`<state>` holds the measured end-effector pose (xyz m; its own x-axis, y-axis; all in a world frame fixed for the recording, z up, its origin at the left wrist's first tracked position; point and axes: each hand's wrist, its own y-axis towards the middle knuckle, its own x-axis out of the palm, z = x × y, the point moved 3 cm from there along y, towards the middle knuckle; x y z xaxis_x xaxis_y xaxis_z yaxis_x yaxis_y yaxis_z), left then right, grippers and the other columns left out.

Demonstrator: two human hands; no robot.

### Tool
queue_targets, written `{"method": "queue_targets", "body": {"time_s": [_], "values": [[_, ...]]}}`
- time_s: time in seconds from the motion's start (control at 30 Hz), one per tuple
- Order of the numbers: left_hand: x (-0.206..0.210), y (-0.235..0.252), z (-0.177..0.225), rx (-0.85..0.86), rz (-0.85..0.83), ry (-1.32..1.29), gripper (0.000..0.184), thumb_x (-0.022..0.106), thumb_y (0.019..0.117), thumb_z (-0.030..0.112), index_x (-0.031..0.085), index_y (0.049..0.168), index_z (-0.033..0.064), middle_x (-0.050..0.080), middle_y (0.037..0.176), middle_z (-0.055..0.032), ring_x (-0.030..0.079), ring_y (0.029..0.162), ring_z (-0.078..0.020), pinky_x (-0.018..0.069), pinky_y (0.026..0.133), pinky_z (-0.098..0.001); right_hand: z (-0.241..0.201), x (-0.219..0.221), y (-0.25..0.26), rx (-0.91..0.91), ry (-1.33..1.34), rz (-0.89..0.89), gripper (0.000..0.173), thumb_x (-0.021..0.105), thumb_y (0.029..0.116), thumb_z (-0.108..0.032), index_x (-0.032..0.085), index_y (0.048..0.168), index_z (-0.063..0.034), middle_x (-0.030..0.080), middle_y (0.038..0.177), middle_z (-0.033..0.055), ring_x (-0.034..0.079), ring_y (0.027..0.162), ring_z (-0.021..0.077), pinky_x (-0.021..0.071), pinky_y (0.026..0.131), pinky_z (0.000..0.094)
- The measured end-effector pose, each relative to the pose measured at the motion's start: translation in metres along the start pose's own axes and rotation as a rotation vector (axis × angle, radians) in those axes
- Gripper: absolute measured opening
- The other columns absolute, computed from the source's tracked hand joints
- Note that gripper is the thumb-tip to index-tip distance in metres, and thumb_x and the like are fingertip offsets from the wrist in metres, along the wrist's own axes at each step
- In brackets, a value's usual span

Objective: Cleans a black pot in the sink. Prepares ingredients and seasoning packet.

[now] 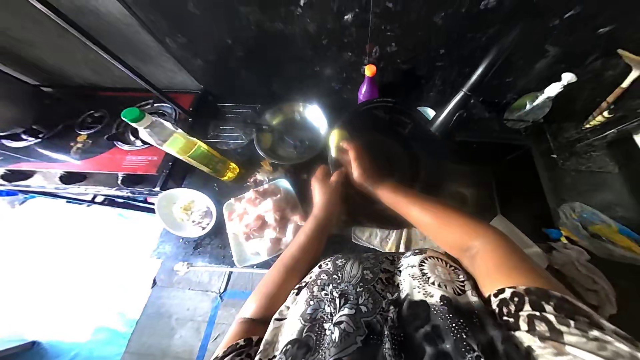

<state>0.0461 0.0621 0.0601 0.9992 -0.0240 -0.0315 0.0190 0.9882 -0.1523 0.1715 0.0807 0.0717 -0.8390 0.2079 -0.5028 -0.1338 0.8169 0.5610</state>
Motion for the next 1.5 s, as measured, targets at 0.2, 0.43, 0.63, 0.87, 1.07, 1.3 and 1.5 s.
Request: {"method": "queue_targets", "body": {"time_s": [0.2, 0.43, 0.63, 0.87, 1.07, 1.3, 1.5], "values": [[-0.019, 0.005, 0.0, 0.016, -0.034, 0.122, 0.028, 0.07, 0.0753, -0.01, 0.062, 0.099, 0.0034, 0.066, 0.086, -0.0104, 0.064, 0.073, -0.0188, 0.0547, 0.062, -0.0402, 0.011, -0.029, 0.029, -0.359, -0.431, -0.097, 0.039, 0.058, 0.0991, -0.003, 0.07, 0.132, -0.02, 0.071, 0.118, 0.0173, 0.064, 0.113, 0.0417, 0.049, 0.097, 0.0592], [-0.023, -0.015, 0.015, 0.012, 0.035, -0.041, 0.032, 0.067, 0.0698, -0.013, 0.061, 0.094, 0.0065, 0.066, 0.084, -0.0068, 0.065, 0.072, -0.0158, 0.055, 0.06, -0.0368, 0.075, -0.104, 0.034, 0.323, -0.875, -0.111, 0.06, 0.05, 0.1037, -0.007, 0.032, 0.161, -0.01, 0.051, 0.145, 0.0306, 0.05, 0.132, 0.0526, 0.0432, 0.104, 0.0659], [-0.031, -0.004, 0.024, 0.195, 0.177, -0.057, 0.03, 0.067, 0.0643, -0.009, 0.058, 0.086, 0.0088, 0.063, 0.079, -0.0025, 0.062, 0.07, -0.0126, 0.0541, 0.061, -0.0341, 0.094, -0.087, -0.043, 0.533, -0.694, -0.322, 0.038, 0.06, 0.102, -0.022, 0.061, 0.138, -0.0099, 0.064, 0.133, 0.0218, 0.062, 0.121, 0.0447, 0.0503, 0.101, 0.0636], [-0.011, -0.005, 0.021, 0.131, 0.173, -0.071, 0.023, 0.068, 0.0696, -0.005, 0.061, 0.089, 0.0065, 0.064, 0.08, -0.0055, 0.062, 0.069, -0.0147, 0.0532, 0.059, -0.0352, -0.003, 0.006, -0.06, 0.664, -0.366, -0.959, 0.04, 0.062, 0.1004, -0.018, 0.06, 0.135, 0.0021, 0.058, 0.137, 0.0282, 0.056, 0.128, 0.0462, 0.0447, 0.104, 0.0657], [0.01, -0.053, 0.031, -0.03, -0.072, -0.009, 0.03, 0.072, 0.0904, 0.01, 0.063, 0.119, 0.007, 0.068, 0.101, -0.0134, 0.066, 0.085, -0.0247, 0.057, 0.07, -0.0446, 0.031, -0.009, 0.007, 0.498, -0.339, -0.378, 0.046, 0.057, 0.1042, -0.022, 0.053, 0.143, 0.0029, 0.057, 0.142, 0.025, 0.056, 0.133, 0.0368, 0.0444, 0.113, 0.053], [0.006, -0.028, 0.011, -0.109, 0.018, -0.045, 0.025, 0.073, 0.0852, 0.002, 0.067, 0.109, 0.001, 0.067, 0.097, -0.0152, 0.065, 0.086, -0.0254, 0.0544, 0.075, -0.0467, 0.101, -0.076, -0.052, 0.514, -0.873, -0.53, 0.048, 0.056, 0.1036, -0.015, 0.047, 0.144, 0.0093, 0.042, 0.147, 0.0401, 0.042, 0.135, 0.0595, 0.0351, 0.106, 0.0757], [0.007, 0.002, -0.006, -0.18, 0.089, -0.055, 0.022, 0.074, 0.0888, 0.013, 0.066, 0.106, 0.0021, 0.067, 0.097, -0.0173, 0.065, 0.09, -0.0304, 0.0534, 0.078, -0.0529, 0.057, -0.054, -0.107, 0.713, -0.631, -1.019, 0.05, 0.041, 0.111, -0.03, 0.052, 0.142, 0.0079, 0.051, 0.145, 0.0338, 0.047, 0.139, 0.0478, 0.037, 0.114, 0.0625]]}}
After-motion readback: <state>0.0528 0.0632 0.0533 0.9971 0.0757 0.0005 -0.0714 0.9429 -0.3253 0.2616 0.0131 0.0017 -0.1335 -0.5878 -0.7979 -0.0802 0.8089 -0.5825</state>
